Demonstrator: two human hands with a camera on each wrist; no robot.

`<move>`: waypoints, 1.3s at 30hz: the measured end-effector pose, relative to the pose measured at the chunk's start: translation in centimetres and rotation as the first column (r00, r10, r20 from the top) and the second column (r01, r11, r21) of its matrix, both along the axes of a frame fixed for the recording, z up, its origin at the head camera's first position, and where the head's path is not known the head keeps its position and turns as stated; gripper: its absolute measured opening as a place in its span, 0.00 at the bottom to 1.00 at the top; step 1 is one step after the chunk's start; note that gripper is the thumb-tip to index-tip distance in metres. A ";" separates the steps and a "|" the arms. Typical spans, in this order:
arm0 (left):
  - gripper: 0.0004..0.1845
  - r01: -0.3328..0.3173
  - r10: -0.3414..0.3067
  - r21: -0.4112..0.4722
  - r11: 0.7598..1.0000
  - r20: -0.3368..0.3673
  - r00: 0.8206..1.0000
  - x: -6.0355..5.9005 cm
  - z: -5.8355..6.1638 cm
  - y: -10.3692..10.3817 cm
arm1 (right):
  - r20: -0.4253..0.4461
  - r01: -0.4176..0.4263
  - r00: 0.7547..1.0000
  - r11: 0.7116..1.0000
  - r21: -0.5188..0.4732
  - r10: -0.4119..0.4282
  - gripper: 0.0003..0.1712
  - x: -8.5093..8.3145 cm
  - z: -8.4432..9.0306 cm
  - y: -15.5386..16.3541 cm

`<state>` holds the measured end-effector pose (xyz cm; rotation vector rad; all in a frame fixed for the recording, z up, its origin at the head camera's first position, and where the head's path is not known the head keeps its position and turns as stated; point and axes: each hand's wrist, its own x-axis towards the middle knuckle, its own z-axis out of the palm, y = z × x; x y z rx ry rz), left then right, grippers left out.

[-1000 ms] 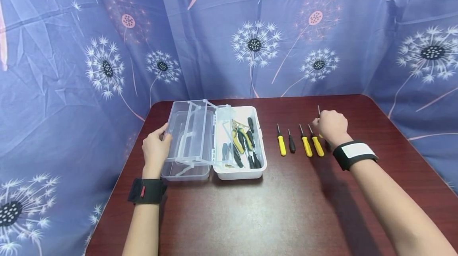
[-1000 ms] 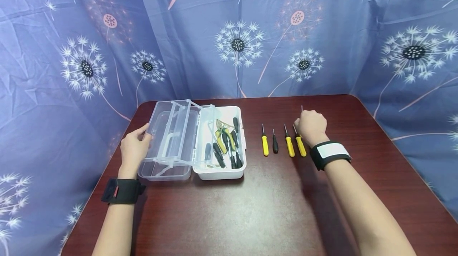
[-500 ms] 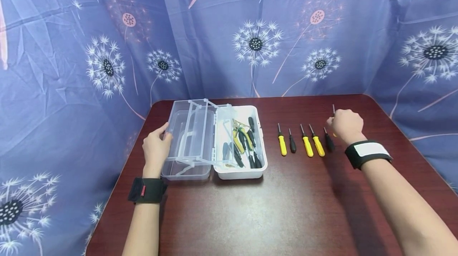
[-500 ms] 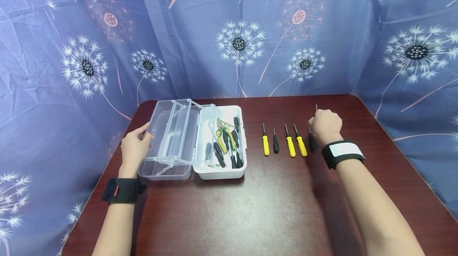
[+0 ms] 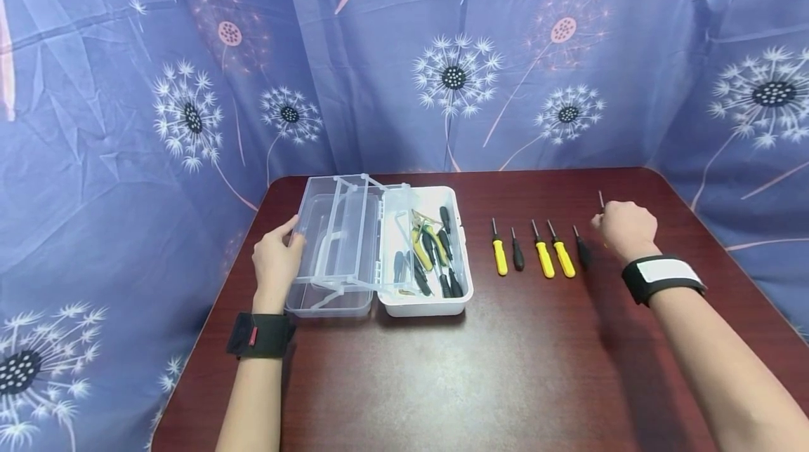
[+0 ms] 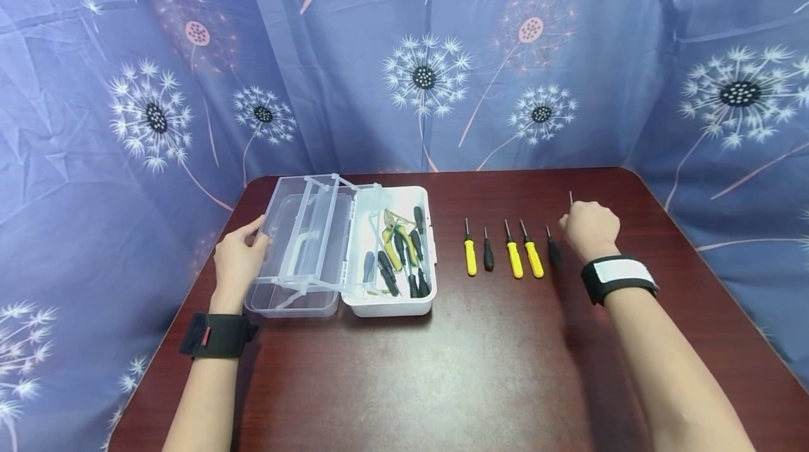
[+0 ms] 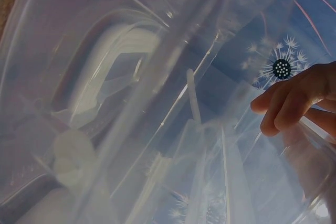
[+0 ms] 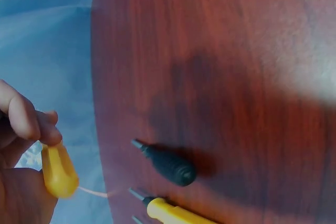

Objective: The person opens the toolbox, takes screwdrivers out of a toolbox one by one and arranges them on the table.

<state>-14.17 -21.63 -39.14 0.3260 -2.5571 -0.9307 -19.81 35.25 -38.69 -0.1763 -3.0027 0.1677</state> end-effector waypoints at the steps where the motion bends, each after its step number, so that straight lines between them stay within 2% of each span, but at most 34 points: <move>1: 0.25 0.000 0.000 0.000 1.000 -0.001 1.000 0.0 0.0 0.0 | -0.001 0.001 1.000 1.000 0.002 -0.001 0.19 0.0 -0.3 0.1; 10: 0.25 0.009 -0.009 0.003 1.000 0.012 1.000 0.1 -0.1 0.0 | 0.051 0.037 0.998 0.999 0.016 -0.038 0.21 -0.1 -3.1 0.9; 16: 0.25 0.010 -0.010 0.006 1.000 0.003 1.000 0.1 -0.2 0.0 | 0.082 0.051 0.995 0.999 0.019 -0.052 0.20 0.0 -4.3 1.0; 21: 0.25 0.005 -0.005 0.003 1.000 -0.014 1.000 0.0 -0.3 0.1 | 0.124 0.057 0.990 0.998 0.022 -0.060 0.20 0.0 -4.8 0.9; 29: 0.25 0.009 -0.009 0.007 1.000 0.004 1.000 0.1 0.1 0.2 | 0.162 0.066 0.984 0.998 0.020 -0.068 0.20 0.1 -5.4 1.3; 39: 0.25 0.002 -0.002 0.004 1.000 -0.002 1.000 0.0 0.1 0.0 | 0.151 0.051 0.987 0.999 0.016 -0.053 0.22 0.1 -5.5 1.0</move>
